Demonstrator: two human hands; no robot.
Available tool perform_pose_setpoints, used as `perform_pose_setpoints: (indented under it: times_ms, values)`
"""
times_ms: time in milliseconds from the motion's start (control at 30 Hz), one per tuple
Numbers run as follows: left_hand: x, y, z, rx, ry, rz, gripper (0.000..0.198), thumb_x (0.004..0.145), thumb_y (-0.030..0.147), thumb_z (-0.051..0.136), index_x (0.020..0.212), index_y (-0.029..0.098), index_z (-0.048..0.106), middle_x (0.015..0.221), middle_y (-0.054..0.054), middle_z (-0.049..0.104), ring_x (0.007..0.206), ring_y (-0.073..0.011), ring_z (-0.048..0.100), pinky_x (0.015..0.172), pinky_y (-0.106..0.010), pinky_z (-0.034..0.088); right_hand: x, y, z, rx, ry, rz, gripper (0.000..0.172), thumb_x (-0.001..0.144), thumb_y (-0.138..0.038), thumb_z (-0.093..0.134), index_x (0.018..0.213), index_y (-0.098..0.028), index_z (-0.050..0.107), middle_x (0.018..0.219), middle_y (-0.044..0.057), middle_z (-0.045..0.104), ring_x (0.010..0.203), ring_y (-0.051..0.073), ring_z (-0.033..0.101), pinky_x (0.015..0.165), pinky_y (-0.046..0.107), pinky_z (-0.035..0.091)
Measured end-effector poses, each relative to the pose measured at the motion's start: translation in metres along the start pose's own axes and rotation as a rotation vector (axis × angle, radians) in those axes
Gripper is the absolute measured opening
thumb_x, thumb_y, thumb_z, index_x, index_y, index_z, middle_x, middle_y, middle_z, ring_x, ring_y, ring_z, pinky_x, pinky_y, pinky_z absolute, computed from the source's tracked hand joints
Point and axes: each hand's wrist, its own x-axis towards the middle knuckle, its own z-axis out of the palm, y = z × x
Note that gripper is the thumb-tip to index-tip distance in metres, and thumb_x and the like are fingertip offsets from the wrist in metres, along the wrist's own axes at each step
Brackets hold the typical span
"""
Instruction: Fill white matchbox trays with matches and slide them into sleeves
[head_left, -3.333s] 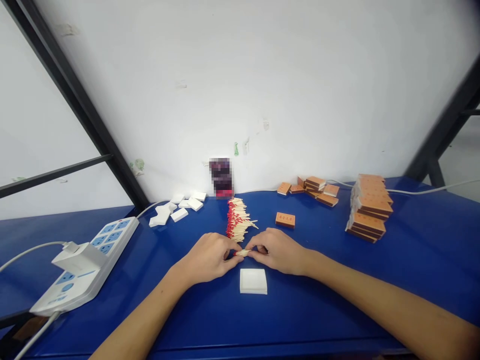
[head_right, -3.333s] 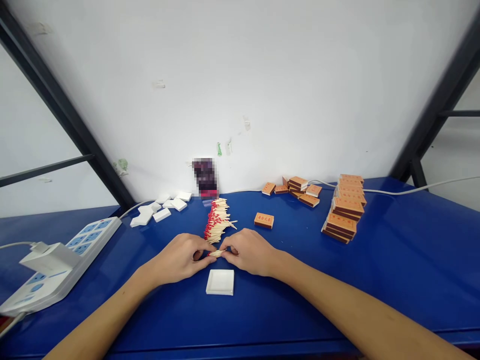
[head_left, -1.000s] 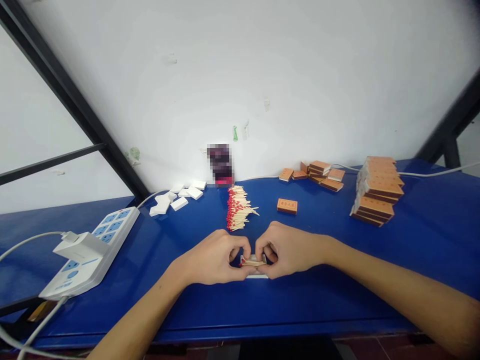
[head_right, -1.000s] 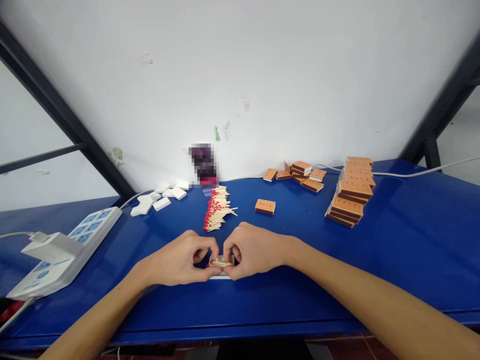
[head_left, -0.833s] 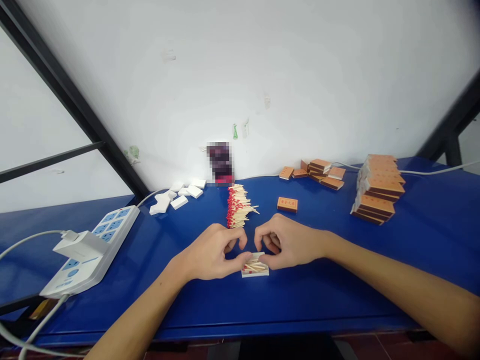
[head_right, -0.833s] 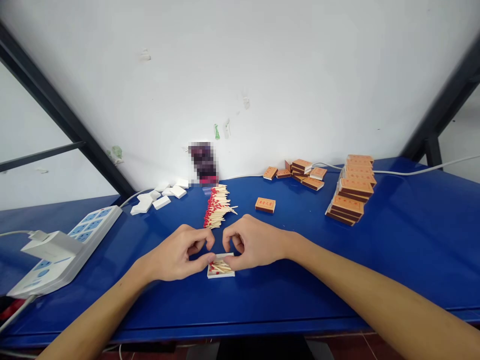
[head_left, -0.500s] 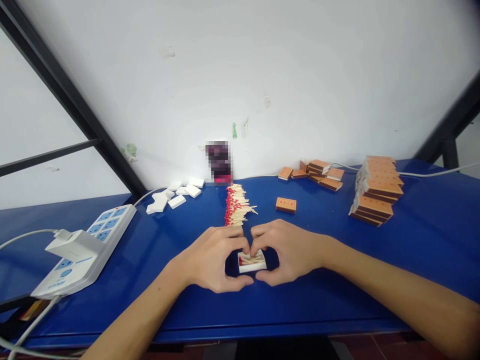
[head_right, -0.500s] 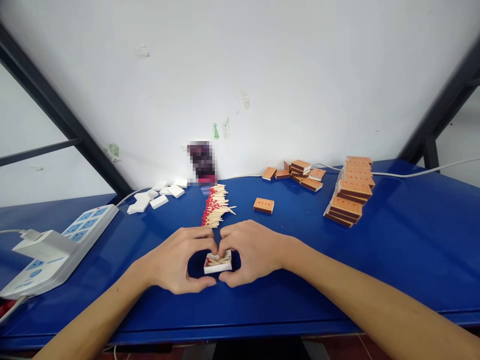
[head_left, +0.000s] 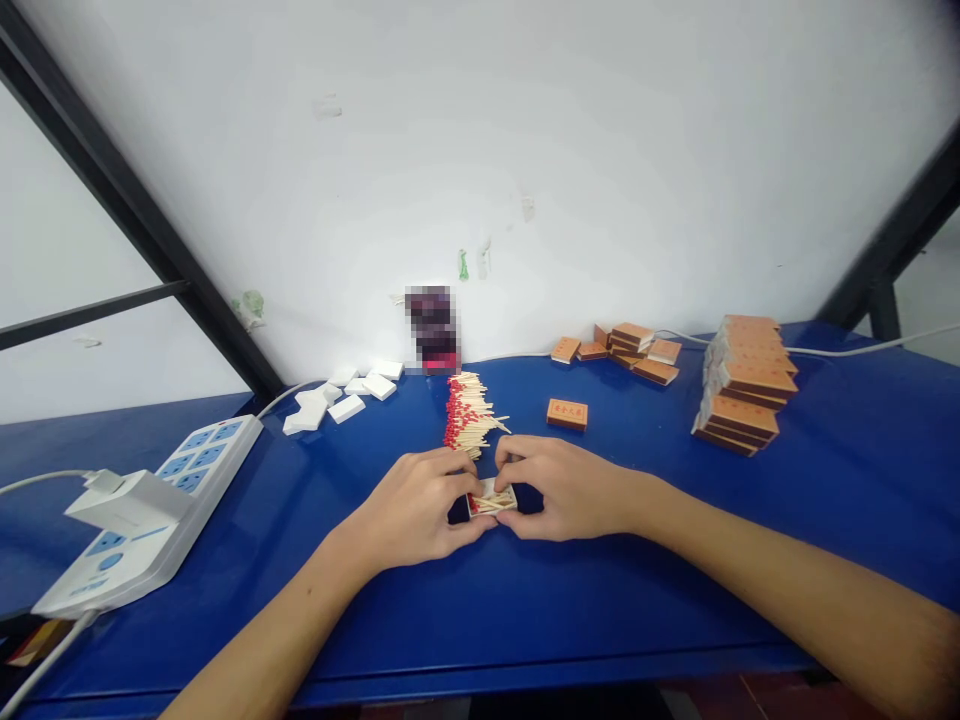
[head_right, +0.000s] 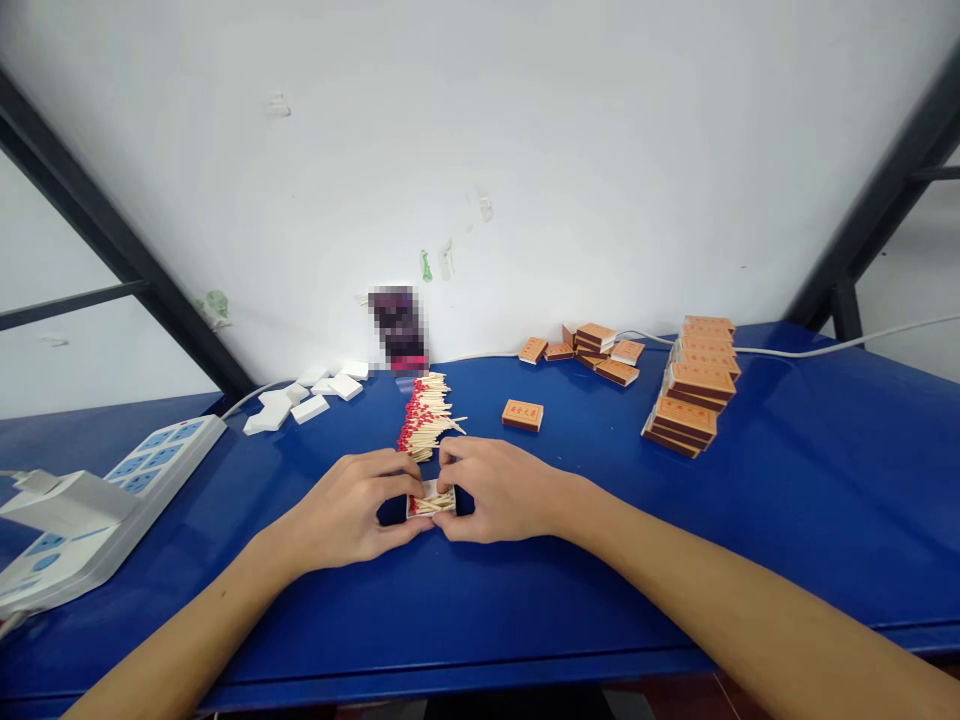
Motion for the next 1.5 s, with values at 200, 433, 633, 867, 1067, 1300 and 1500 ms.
perform_pose_setpoints:
  times_ms: [200,433,633,867,1067,1300,1500]
  values:
    - [0.0001,-0.0026,0.0000,0.013,0.024,0.043,0.026,0.094,0.040,0.055,0.096,0.018,0.070,0.098,-0.006,0.066,0.089,-0.0185,0.062,0.077,-0.032,0.050,0.0018,-0.0008,-0.0026,0.009,-0.005,0.025,0.018,0.091,-0.024,0.055,0.084,-0.015,0.068,0.089,0.005,0.060,0.076,0.014,0.056,0.069,0.028,0.043]
    - [-0.0006,-0.0041,-0.0007,-0.003,-0.016,0.049,0.031,0.098,0.043,0.049,0.109,0.022,0.068,0.110,-0.006,0.065,0.096,-0.0193,0.061,0.083,-0.033,0.049,0.0014,-0.0028,-0.0037,-0.034,-0.027,0.057,0.016,0.092,-0.022,0.054,0.086,-0.015,0.067,0.088,0.004,0.060,0.073,0.013,0.055,0.065,0.027,0.040]
    - [0.0005,-0.0048,0.0003,0.025,-0.019,0.042,0.036,0.096,0.048,0.051,0.103,0.019,0.070,0.106,-0.006,0.067,0.095,-0.0203,0.063,0.084,-0.034,0.050,0.0018,-0.0031,-0.0059,-0.021,-0.051,0.066,0.019,0.094,-0.028,0.053,0.085,-0.016,0.064,0.090,0.003,0.059,0.073,0.013,0.054,0.065,0.027,0.039]
    - [0.0016,-0.0063,0.0009,0.040,-0.026,0.070,0.037,0.096,0.049,0.050,0.102,0.019,0.071,0.104,-0.005,0.068,0.093,-0.0199,0.065,0.084,-0.035,0.050,0.0008,-0.0024,-0.0045,0.014,-0.073,0.082,0.017,0.094,-0.030,0.053,0.087,-0.017,0.061,0.089,0.002,0.056,0.072,0.012,0.051,0.066,0.027,0.038]
    - [0.0010,-0.0075,0.0027,-0.014,0.027,0.104,0.035,0.095,0.049,0.052,0.103,0.019,0.069,0.105,-0.006,0.067,0.093,-0.0195,0.064,0.084,-0.034,0.050,0.0015,-0.0009,-0.0051,0.015,-0.098,0.058,0.018,0.097,-0.023,0.046,0.088,-0.016,0.060,0.091,0.003,0.055,0.074,0.013,0.051,0.069,0.028,0.040]
    - [0.0009,-0.0066,0.0036,-0.065,0.023,0.087,0.031,0.094,0.047,0.055,0.100,0.019,0.069,0.104,-0.004,0.066,0.092,-0.0171,0.063,0.085,-0.031,0.049,0.0008,0.0030,-0.0041,-0.006,-0.082,0.055,0.020,0.097,-0.025,0.048,0.083,-0.017,0.060,0.087,0.002,0.054,0.076,0.014,0.050,0.069,0.028,0.039]
    - [0.0015,-0.0069,0.0044,-0.036,0.026,0.100,0.033,0.094,0.048,0.055,0.091,0.018,0.068,0.095,-0.003,0.066,0.085,-0.0167,0.063,0.079,-0.030,0.048,0.0015,0.0048,-0.0044,0.003,-0.093,0.042,0.028,0.100,-0.027,0.042,0.081,-0.017,0.058,0.086,0.002,0.053,0.077,0.014,0.050,0.070,0.029,0.039]
